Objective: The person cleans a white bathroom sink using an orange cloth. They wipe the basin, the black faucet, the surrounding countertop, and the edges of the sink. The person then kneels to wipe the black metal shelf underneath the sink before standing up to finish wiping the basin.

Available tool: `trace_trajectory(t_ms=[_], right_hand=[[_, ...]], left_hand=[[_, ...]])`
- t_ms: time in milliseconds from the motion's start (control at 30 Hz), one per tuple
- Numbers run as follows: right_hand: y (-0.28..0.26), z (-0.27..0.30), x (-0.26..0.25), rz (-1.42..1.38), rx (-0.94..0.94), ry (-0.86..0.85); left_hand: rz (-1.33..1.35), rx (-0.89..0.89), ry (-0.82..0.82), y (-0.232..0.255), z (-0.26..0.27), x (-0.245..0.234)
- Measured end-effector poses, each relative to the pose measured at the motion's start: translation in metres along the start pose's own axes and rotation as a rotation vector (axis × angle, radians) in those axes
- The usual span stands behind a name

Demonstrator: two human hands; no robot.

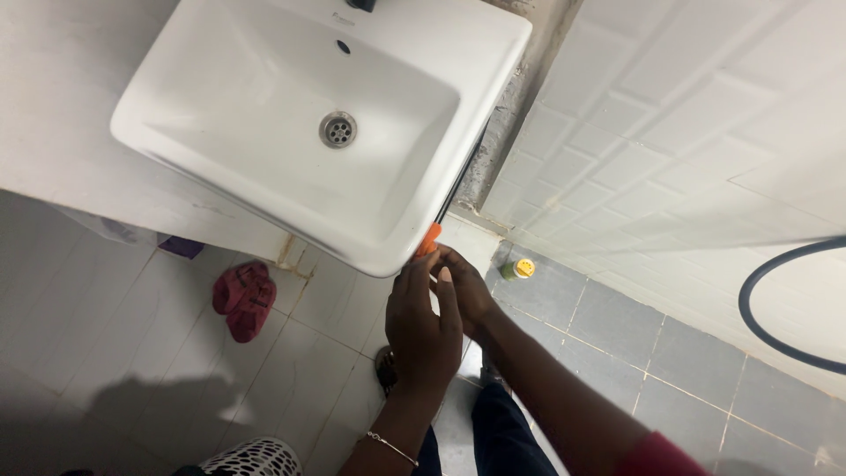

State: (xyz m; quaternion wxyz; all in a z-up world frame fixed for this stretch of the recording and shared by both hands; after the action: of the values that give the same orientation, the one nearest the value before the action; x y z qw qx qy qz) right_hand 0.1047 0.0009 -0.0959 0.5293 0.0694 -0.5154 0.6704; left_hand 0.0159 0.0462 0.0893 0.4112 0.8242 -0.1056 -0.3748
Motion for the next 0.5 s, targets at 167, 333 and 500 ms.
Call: trace_trajectory(t_ms=[167,333,500], right_hand=[[0.009,0.004,0.002,0.084,-0.011,0.185],[-0.010,0.012,0.023,0.435,-0.362,-0.016],[-0.003,0.003,-0.002,0.805,-0.352,0.308]], left_hand=[[0.028,-0.060,-0.018,-0.006,-0.002,0.001],[-0.051,-0.036,-0.010,-0.017,0.008,0.001],[-0.074,-0.045,-0.044,-0.027,0.013,0.004]])
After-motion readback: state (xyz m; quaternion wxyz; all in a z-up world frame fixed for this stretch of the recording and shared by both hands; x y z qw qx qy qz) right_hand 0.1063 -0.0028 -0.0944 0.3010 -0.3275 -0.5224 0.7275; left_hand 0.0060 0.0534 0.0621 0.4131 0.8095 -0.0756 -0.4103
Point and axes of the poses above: each hand's wrist, its own z-axis away from the middle knuckle, its own x-axis out of the palm, y = z × x, the point moved 8 cm from there along -z, towards the middle knuckle, and after that the axes turned 8 degrees about x, right-handed, at the moved point
